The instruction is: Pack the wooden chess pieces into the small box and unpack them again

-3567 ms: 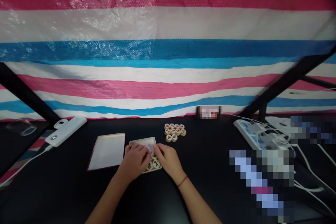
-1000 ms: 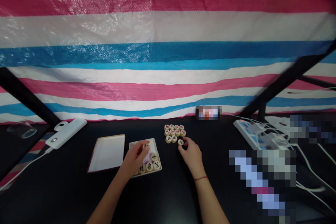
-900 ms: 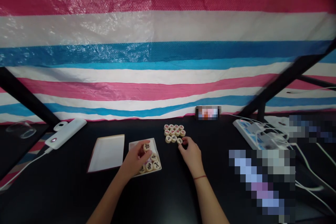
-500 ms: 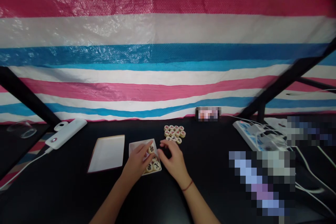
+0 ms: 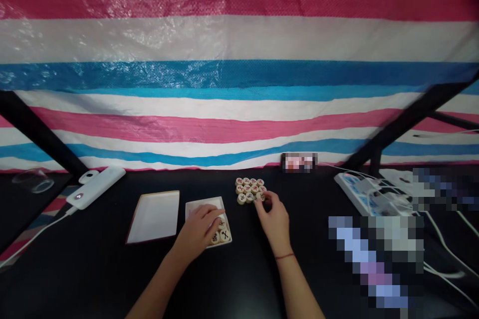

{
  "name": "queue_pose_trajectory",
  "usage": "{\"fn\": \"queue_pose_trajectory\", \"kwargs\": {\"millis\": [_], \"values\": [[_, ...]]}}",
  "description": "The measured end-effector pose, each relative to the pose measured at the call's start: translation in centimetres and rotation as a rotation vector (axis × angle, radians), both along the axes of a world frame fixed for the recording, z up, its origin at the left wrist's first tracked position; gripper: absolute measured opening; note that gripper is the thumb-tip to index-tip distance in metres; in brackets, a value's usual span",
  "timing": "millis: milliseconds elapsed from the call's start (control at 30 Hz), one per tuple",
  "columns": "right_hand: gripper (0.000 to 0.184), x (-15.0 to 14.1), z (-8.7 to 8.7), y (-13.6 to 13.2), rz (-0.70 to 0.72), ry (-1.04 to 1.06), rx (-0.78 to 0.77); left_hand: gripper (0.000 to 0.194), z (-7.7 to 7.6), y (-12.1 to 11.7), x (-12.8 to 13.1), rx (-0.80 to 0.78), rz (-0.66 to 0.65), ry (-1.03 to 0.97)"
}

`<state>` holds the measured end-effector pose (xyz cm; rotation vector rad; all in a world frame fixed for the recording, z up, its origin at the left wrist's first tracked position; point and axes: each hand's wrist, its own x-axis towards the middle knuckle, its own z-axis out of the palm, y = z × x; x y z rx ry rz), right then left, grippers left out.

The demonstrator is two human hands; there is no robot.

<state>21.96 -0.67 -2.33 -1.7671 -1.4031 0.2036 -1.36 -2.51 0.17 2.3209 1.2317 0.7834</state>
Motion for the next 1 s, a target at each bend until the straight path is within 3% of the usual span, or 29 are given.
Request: {"fn": "queue_pose_trajectory", "kwargs": {"millis": [133, 367, 667, 767, 867, 933, 1000], "values": [[0.029, 1.6, -1.0, 0.4, 0.009, -0.098, -0.089, 0.032, 0.0, 0.2, -0.2, 0.004, -0.002, 0.003], [0.022, 0.9, -1.2, 0.3, 0.074, -0.172, -0.112, 0.031, -0.4, 0.2, -0.3, -0.023, -0.016, 0.002], [0.019, 1.0, -1.5, 0.6, 0.049, -0.207, -0.155, 0.031, -0.3, 0.4, -0.4, -0.043, -0.017, 0.001], [0.021, 1.0, -1.1, 0.4, 0.045, -0.172, -0.106, 0.032, -0.4, 0.5, -0.4, -0.029, 0.017, 0.003], [0.020, 0.0, 0.1, -0.2, 0.037, -0.150, 0.042, 0.032, -0.4, 0.5, -0.4, -0.009, 0.055, 0.051], [0.022, -1.4, 1.0, -0.8, 0.144, -0.108, 0.126, 0.031, -0.2, 0.4, -0.3, 0.006, 0.073, 0.116], [0.026, -3.2, 1.6, -1.4, 0.360, -0.052, 0.104, 0.030, 0.0, 0.2, 0.0, 0.029, 0.087, 0.188]]}}
